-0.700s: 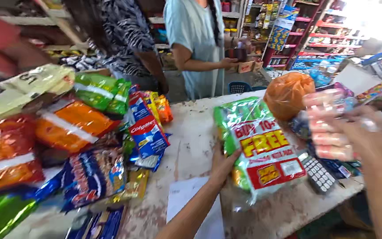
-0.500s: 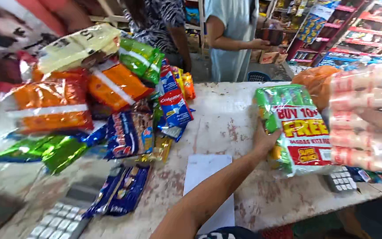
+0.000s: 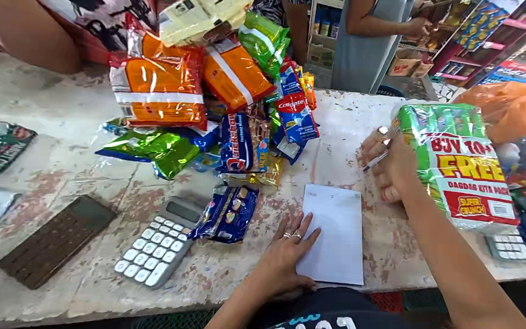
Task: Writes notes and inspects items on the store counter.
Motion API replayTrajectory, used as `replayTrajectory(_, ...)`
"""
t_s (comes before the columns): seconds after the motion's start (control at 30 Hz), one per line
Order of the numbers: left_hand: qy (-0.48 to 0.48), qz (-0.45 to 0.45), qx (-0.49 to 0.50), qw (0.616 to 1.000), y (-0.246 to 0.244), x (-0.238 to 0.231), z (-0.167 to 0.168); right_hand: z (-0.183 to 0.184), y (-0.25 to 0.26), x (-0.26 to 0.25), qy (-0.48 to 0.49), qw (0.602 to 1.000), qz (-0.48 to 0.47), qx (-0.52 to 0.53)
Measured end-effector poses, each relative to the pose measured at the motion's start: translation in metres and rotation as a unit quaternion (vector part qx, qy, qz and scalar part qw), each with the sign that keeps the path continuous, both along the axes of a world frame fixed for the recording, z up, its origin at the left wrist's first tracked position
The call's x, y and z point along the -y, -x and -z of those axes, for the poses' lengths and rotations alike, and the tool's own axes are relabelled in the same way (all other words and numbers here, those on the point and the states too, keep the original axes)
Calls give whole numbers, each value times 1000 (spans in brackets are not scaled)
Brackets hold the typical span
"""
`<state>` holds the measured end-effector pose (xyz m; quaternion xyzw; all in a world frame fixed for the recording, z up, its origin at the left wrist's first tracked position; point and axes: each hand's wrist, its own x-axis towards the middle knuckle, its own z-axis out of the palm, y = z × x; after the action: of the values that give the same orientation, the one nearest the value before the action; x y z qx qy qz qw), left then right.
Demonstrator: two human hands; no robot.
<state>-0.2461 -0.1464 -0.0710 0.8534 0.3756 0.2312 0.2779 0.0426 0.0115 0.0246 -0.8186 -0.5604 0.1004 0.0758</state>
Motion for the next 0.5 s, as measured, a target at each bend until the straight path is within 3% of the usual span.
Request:
replayTrajectory(0.07,-5,11,-12,1000,5,3,3,11,-10,-1,-47,999,19,2)
replayTrajectory(0.13,15,21,-28,999,5,1,0,17,-16,8,-155,988,-12,-13)
replayTrajectory(0.23,-1,16,-8,1000,5,-1,1,6,18,40,-336,923,-118,-146)
replayTrajectory(0.27,-2,17,-4,1000,5,-3,1,11,35,48,-345,890,-143,-262)
replayTrajectory(0.33,-5,19,0,1000,4,-6,1,36,66,61,-272,827,-149,-470)
replayTrajectory(0.5,-29,29,-7,999,3,-9,3,98,100,65,-172,825,-147,-518)
